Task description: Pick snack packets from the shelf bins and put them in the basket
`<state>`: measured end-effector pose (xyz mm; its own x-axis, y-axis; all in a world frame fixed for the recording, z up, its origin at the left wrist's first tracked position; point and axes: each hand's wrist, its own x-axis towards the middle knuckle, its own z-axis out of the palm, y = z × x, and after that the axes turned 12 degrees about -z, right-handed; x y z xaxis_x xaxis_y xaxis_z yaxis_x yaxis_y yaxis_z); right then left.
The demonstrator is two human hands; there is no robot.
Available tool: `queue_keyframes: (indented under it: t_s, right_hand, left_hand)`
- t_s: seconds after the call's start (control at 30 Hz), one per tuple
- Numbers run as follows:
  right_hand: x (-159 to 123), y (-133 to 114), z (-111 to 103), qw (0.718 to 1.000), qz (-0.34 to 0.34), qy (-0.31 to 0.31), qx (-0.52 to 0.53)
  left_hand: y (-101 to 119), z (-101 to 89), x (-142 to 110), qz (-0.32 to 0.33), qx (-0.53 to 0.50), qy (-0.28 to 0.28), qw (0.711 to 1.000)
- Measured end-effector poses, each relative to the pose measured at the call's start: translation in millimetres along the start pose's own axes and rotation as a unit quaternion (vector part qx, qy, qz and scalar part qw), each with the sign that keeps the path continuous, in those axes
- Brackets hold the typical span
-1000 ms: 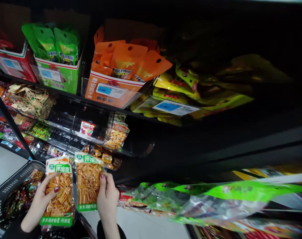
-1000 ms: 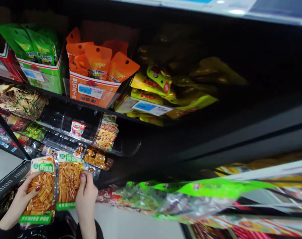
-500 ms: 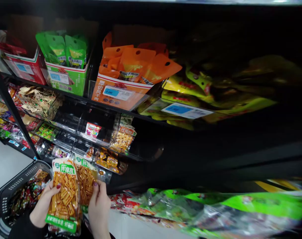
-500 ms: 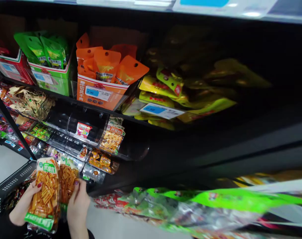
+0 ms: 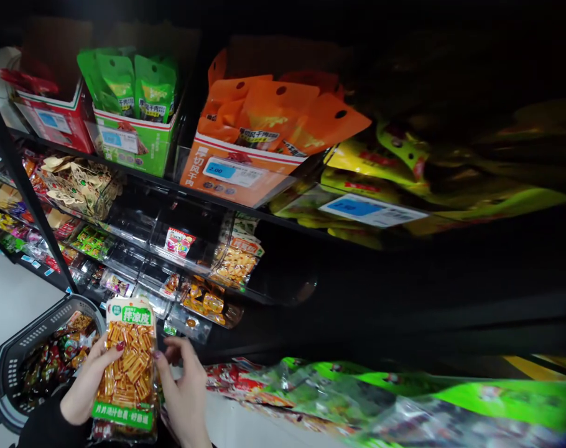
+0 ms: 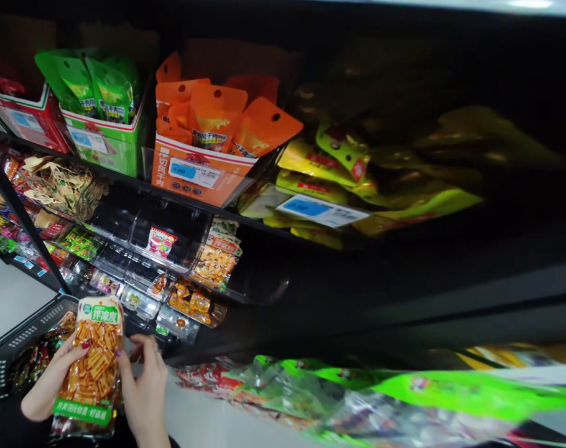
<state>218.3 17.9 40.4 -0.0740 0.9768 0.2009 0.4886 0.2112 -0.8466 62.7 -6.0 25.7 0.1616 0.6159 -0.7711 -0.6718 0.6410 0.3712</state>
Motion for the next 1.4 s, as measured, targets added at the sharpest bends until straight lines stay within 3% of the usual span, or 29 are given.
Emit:
queue_keyframes:
  t_s: [0.13, 0.27, 0.37, 0.5, 0.63, 0.77, 0.87, 1.0, 1.13, 1.3, 1.37, 1.4]
  right_hand:
    - [-1, -7, 4, 0.998, 0.037, -0.051, 0.021]
    - [-9, -4, 15, 0.999, 0.028, -0.011, -0.034]
    - [-12, -1, 20, 0.996, 0.035, -0.019, -0.074]
    - [-9, 1, 24, 0.996, 0.058, -0.061, -0.026]
    - [-4, 5, 23, 0.998, 0.043, -0.020, 0.047]
    - [-5, 12, 20, 0.987, 0.081, -0.027, 0.134]
    - [-13, 19, 23, 0.986, 0.109, -0.009, 0.123]
    - [-23, 23, 32, 0.988, 0.110, 0.066, 0.086]
    - [-15, 21, 28, 0.969, 0.144, 0.088, 0.181]
    - [8, 22, 5, 0.951, 0.157, 0.103, 0.244]
    - [14, 26, -4, 0.922, 0.181, 0.118, 0.322]
    - [15, 30, -7, 0.890, 0.198, 0.122, 0.391]
  left_hand:
    - [0, 6.0, 0, 0.059, 0.052, 0.004, 0.997]
    - [1, 12.5, 2, 0.106, 0.077, 0.030, 0.991]
    - [1, 13.7, 4, 0.121, 0.082, 0.061, 0.987]
    - [2, 11.7, 7, 0.121, 0.088, 0.078, 0.986]
    - [0, 10.1, 9, 0.081, 0.046, 0.043, 0.995]
    - [-3, 7.8, 11, 0.066, 0.034, 0.020, 0.997]
    - [-2, 7.7, 13, 0.072, 0.046, 0.033, 0.996]
    - [0, 8.7, 16, 0.067, 0.054, 0.058, 0.995]
    - [0, 4.6, 19, 0.077, 0.063, 0.039, 0.994]
    - [2, -0.9, 22, 0.102, 0.092, 0.046, 0.989]
    - [4, -1.4, 22, 0.095, 0.088, 0.048, 0.990]
    - [6, -1.6, 21, 0.085, 0.079, 0.046, 0.992]
